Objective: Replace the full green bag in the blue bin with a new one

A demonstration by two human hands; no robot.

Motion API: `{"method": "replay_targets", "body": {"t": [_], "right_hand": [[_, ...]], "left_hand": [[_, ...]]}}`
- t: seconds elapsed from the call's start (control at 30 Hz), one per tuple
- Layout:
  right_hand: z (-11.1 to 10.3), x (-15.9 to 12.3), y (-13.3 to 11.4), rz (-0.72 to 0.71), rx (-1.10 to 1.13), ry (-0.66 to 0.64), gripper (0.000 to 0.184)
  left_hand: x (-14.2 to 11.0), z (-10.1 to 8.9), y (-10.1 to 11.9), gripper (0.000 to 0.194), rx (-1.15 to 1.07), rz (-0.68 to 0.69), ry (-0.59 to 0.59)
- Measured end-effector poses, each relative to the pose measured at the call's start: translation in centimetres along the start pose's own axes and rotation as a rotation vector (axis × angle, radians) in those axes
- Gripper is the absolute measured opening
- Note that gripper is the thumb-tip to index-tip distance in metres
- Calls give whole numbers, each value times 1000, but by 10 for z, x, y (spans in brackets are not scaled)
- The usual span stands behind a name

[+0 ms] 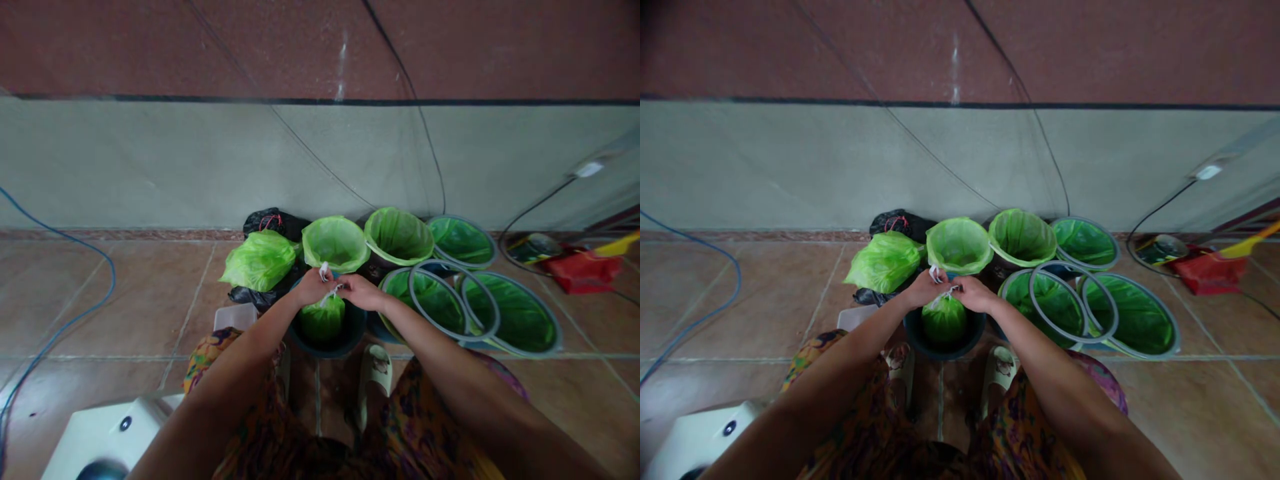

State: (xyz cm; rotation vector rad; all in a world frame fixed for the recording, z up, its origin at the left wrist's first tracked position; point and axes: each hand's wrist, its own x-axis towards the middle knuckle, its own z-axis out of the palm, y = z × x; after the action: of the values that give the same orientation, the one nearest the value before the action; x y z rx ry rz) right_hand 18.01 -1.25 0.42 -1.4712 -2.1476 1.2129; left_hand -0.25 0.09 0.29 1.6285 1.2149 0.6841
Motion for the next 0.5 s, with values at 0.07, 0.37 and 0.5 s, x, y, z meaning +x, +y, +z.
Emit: {"method": "replay_targets", "body": {"t": [0.07,0.37,0.5], "right_hand": [[1,2,3,39,23,15,14],[-12,-2,-8,154,-280,91,15],[-17,-5,-11,271,-480,144,16]], "left_hand": [[1,0,-1,14,5,4,-4],[1,0,-1,16,67,-3,-12],[0,-2,1,17,136,-19,-38]]}}
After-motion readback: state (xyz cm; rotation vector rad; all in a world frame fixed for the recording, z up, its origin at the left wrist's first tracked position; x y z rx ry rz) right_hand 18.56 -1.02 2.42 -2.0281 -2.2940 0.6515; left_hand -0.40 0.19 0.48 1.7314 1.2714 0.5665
